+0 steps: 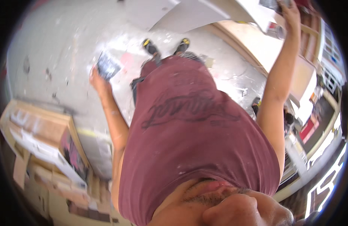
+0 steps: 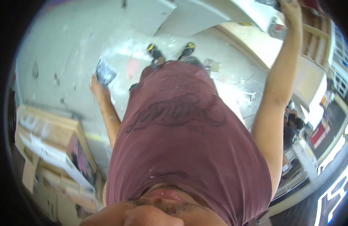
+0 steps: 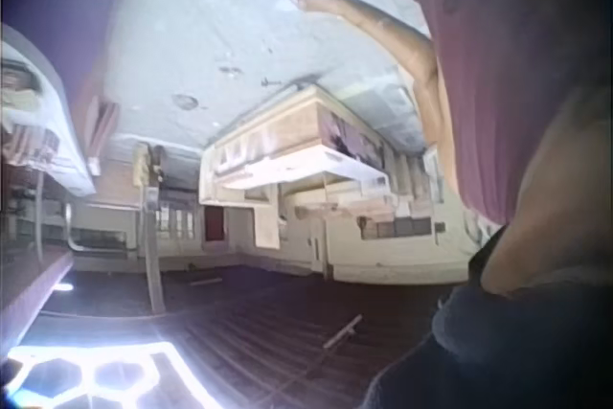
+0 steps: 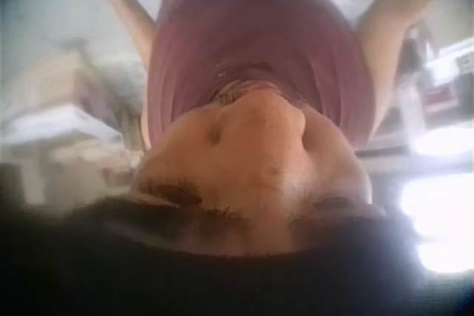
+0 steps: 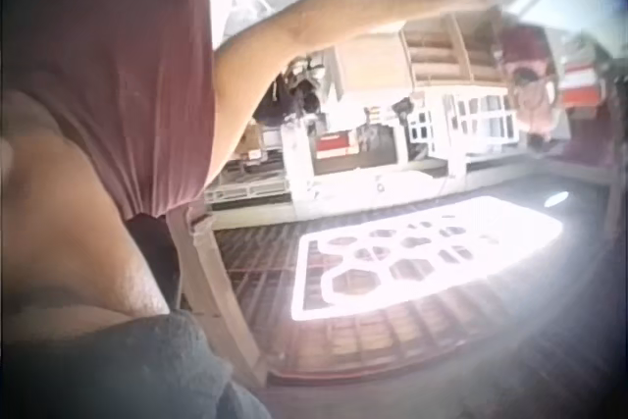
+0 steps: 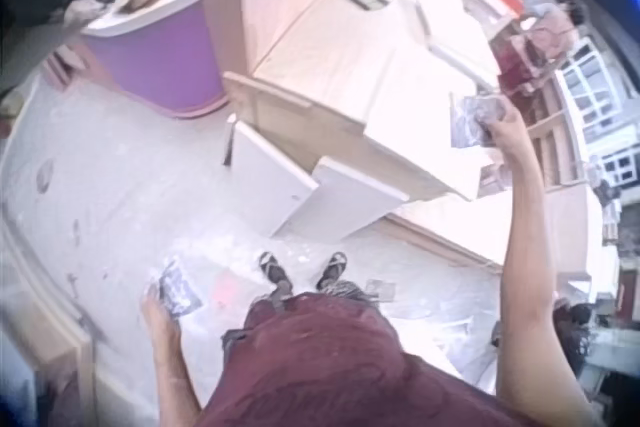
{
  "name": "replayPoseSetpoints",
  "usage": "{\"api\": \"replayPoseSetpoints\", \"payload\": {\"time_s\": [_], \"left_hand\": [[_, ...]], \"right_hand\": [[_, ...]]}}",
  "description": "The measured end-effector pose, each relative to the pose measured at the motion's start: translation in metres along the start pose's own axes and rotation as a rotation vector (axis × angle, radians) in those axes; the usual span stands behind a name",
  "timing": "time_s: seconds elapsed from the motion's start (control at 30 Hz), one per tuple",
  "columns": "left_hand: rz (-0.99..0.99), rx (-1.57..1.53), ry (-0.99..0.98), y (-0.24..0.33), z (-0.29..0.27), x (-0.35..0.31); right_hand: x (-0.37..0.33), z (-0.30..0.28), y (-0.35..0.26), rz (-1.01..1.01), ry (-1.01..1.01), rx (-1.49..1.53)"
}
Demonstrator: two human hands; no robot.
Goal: The person rubs two small rectangular pieces together, then places one on a white board and applies a white substance with a small tool before smoothing it by hand.
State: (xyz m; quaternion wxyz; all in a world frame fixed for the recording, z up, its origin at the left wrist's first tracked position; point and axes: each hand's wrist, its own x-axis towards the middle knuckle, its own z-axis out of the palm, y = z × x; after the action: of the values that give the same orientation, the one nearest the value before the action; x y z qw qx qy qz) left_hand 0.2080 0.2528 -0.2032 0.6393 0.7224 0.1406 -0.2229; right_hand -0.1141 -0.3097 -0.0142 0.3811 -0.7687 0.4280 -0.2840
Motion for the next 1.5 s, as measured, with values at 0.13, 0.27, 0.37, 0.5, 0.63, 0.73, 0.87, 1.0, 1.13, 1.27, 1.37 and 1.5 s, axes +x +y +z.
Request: {"api": "replayPoseSetpoints", "payload": {"time_s": [0.13,0.27,0.37,0.5,0.63,0.73,0.87,1.0,1.13,1.27,1.37,1.5], "left_hand": [[-0.007,-0.025,-0.070,0.010,0.011,-0.003],[0.039,-0.089,-0.165,0.011,0.019,-0.003],[0.061,-0.098,-0.166,0.024,0.030,-0.020],[0.102,-0.042,-0.180,0.027,0.043,-0.034],[0.108,-0.021,-0.187,0.033,0.080,-0.090],[0.065,-0.022,-0.143,-0.009,0.095,-0.110],[0.040,-0.026,-0.119,-0.037,0.092,-0.136],[0.006,-0.089,-0.089,-0.044,0.099,-0.161],[-0.032,-0.130,-0.037,-0.034,0.094,-0.174],[-0.022,-0.079,-0.067,-0.028,0.090,-0.149],[0.048,0.000,-0.135,-0.010,0.097,-0.121],[0.142,0.065,-0.247,0.024,0.115,-0.086]], "right_hand": [[-0.005,-0.078,0.093,0.154,0.045,-0.161],[-0.043,-0.045,0.077,0.270,0.077,-0.082],[-0.076,0.010,-0.022,0.381,-0.083,-0.317],[-0.089,0.014,-0.038,0.156,-0.139,0.007],[-0.014,-0.053,0.033,0.156,-0.052,-0.011],[0.023,-0.049,0.050,0.247,-0.047,-0.180],[0.040,0.017,0.032,0.260,-0.185,0.103],[0.003,0.069,-0.016,-0.016,-0.551,0.068],[-0.059,0.027,-0.061,-0.157,-0.181,0.022],[-0.138,-0.022,-0.036,0.012,0.090,-0.050],[-0.201,0.000,0.017,0.048,0.183,-0.080],[-0.234,0.029,0.073,-0.007,0.308,0.028]]}}
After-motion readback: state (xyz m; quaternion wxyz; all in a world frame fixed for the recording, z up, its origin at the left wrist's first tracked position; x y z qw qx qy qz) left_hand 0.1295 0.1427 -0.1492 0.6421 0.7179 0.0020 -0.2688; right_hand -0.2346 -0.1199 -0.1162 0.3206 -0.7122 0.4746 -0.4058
